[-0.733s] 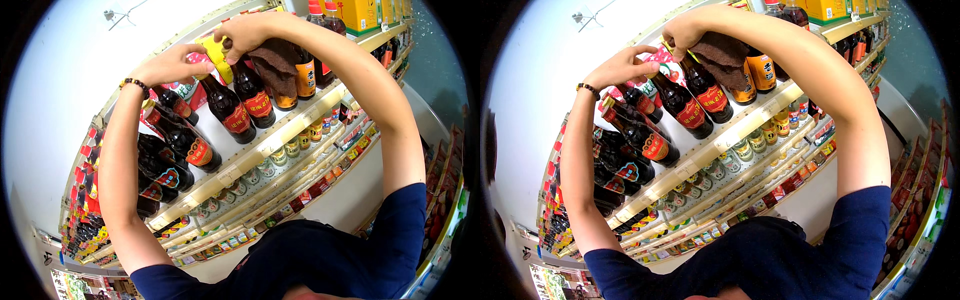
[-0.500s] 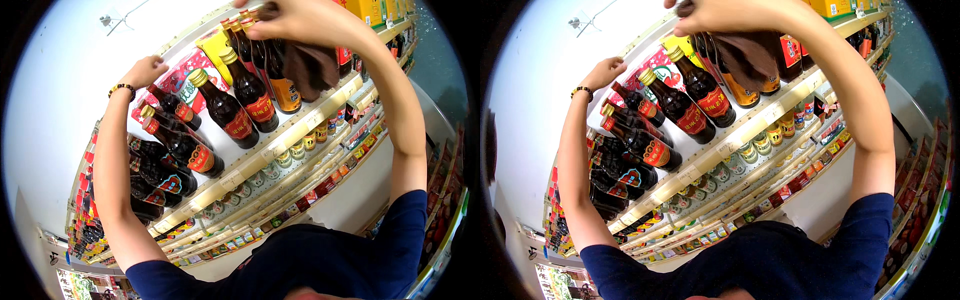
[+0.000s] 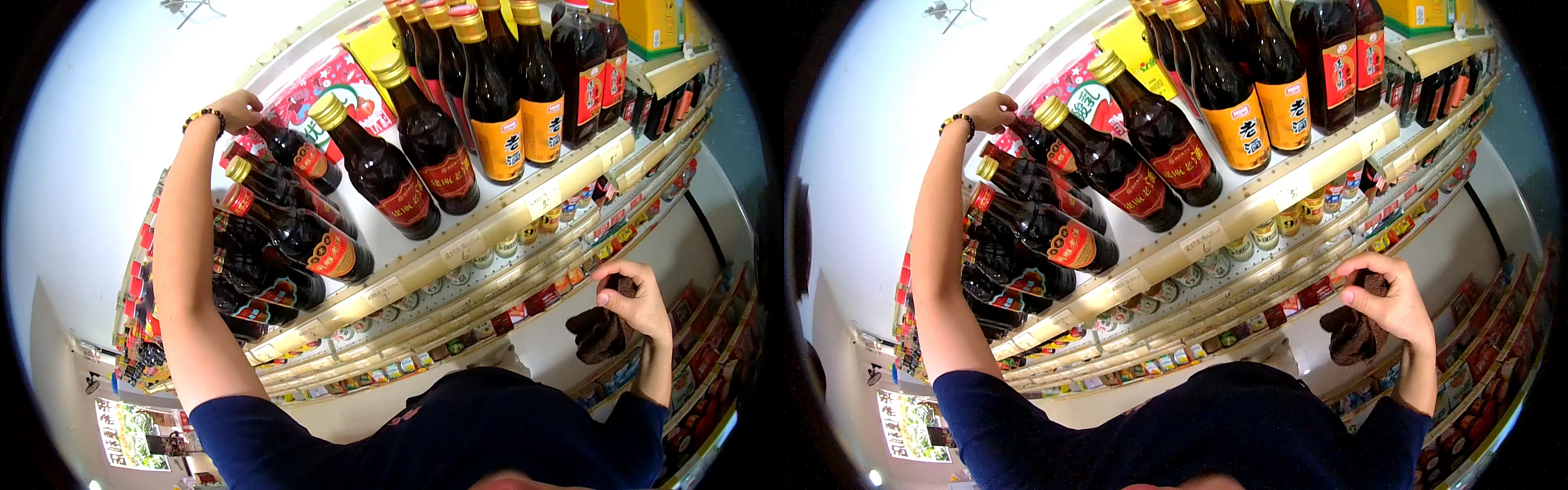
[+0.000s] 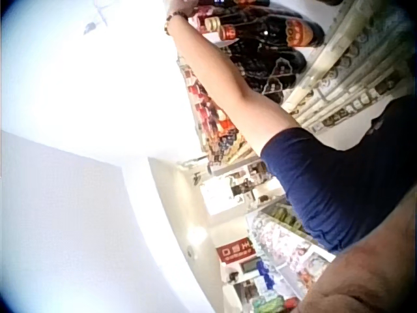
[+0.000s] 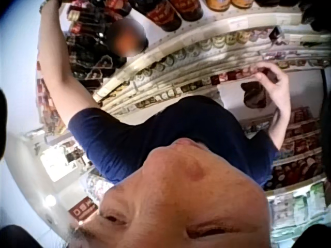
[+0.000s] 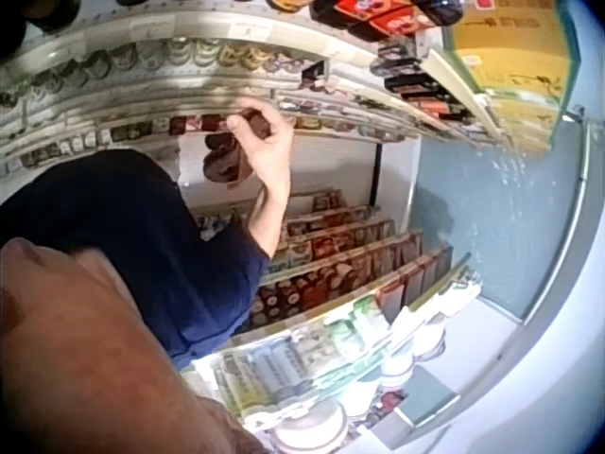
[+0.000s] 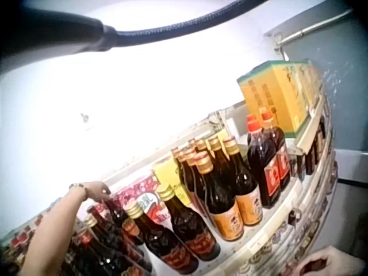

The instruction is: The person wipes the labels and bodies of various bottles on a store shelf using a brown cloth. They handle the bottles one at a time, wiping each before placing it back. The person then walks to a counter and picks up a white smartphone.

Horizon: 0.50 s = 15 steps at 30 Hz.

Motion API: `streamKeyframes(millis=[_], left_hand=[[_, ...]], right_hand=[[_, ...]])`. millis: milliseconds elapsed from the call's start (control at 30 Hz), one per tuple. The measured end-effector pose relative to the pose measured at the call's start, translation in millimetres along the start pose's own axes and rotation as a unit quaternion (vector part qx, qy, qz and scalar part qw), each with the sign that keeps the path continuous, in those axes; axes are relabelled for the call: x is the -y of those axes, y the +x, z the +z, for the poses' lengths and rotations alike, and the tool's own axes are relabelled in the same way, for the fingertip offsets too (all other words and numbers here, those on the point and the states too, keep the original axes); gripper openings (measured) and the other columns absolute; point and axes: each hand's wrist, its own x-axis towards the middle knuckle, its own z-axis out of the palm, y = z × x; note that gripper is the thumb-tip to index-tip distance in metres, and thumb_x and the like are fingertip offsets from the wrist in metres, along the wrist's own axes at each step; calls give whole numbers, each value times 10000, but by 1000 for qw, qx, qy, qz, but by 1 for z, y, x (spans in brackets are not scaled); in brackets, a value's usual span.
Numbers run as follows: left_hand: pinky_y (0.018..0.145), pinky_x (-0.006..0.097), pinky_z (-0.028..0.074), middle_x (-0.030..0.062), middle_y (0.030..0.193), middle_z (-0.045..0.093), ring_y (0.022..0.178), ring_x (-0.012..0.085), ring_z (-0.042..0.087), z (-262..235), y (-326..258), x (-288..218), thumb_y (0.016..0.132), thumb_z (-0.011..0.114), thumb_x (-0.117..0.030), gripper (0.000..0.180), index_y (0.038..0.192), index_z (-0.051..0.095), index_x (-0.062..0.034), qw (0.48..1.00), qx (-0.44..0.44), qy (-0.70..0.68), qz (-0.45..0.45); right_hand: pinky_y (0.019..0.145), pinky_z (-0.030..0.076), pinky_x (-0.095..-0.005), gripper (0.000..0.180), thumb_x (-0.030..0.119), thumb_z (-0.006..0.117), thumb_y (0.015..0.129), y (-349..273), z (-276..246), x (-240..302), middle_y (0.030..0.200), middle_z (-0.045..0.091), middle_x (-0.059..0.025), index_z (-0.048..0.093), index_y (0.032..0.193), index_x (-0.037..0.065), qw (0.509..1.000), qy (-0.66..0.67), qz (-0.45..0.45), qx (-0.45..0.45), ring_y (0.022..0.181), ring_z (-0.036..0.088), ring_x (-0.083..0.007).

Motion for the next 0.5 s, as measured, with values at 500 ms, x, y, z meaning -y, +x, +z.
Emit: streamKeyframes(millis=[500], left_hand=[[440,275,416,39,512,508,437,125,515,10,-136,-54,833,575,-517,555,863,625,35,999,-37,11,-3]], right_hand=[[739,434,-250,269,197,718,772,5,6,-44,860,612,-34,618,940,12,998,55,30,-13,806,543,-100]])
